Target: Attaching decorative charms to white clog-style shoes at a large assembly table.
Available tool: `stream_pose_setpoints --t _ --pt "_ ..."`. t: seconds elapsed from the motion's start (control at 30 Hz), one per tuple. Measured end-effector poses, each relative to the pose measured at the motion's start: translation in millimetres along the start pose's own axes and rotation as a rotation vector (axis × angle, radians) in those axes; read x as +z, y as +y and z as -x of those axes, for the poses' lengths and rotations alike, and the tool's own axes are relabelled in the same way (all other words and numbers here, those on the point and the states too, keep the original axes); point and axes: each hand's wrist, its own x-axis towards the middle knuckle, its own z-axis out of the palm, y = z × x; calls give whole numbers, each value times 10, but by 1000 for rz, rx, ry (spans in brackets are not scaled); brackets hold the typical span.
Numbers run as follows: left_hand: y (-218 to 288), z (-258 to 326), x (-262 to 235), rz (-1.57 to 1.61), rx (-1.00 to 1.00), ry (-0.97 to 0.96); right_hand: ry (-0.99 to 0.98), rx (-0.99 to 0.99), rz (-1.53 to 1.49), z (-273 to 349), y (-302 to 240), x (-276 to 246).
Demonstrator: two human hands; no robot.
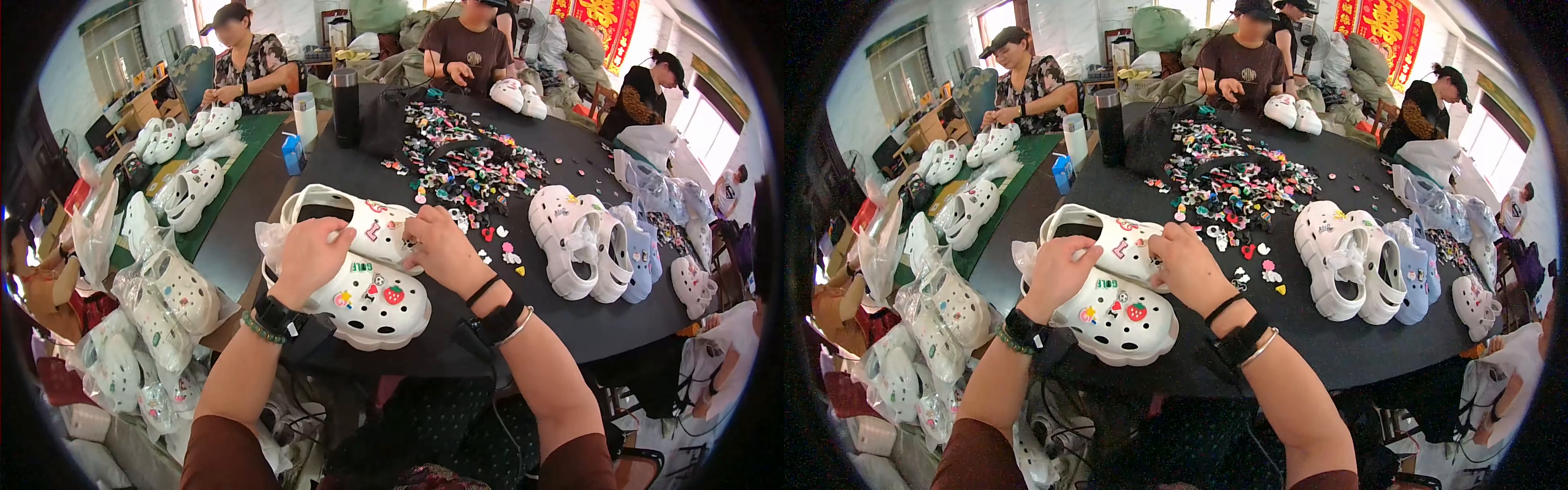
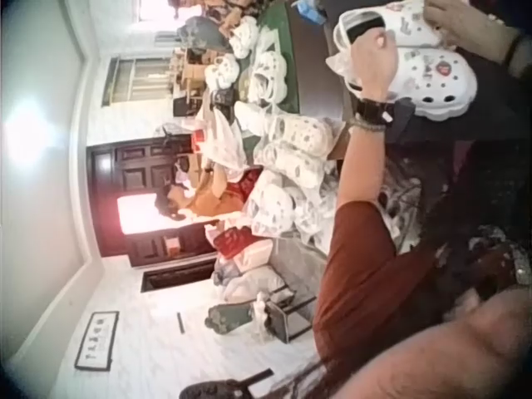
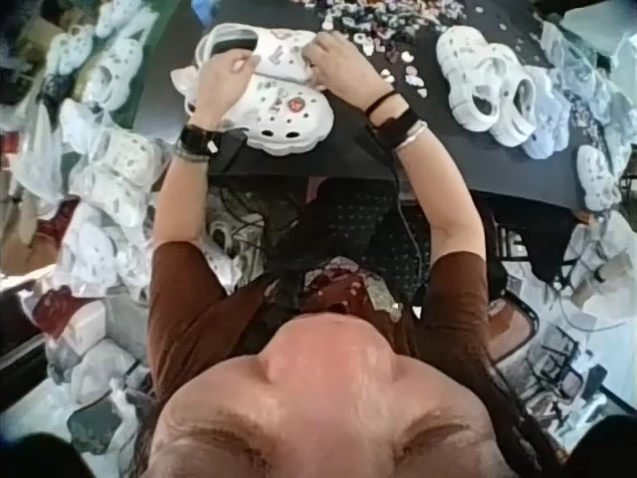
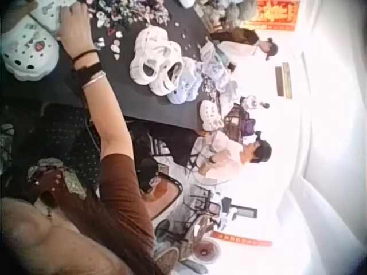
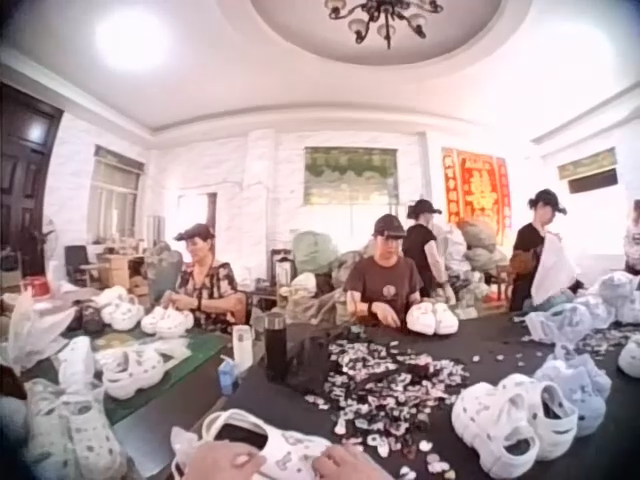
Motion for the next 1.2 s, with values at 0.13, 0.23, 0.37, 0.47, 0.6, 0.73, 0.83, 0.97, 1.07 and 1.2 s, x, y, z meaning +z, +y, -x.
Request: stream_pose_setpoints --t 0.13,0.23,0.37,0.47,0.6,0.73,0.83,0.97,1.07,1.2 --pt "-30 5 13 12 34 24 20 132 -108 -74 5 -3" --pt "5 -3 -6 -12 14 22 51 80 -21 -69 -10 45" --pt "57 -9 -27 -2 -10 1 158 47 100 4 -56 121" --pt "49 -12 -26 -4 -16 -10 201 54 133 29 -79 146" --pt "46 -8 -7 -13 7 16 358 19 108 35 -39 226" --pt "64 3 3 2 21 45 360 138 41 39 -64 274" --pt "32 8 24 4 20 56 351 228 -11 30 -83 302" --pt "-5 6 30 15 34 58 359 257 -36 30 -72 330" --pt "27 -6 36 -46 10 26 246 75 81 57 47 227" --pt "-11 -6 29 -29 47 37 61 33 27 25 -68 -20"
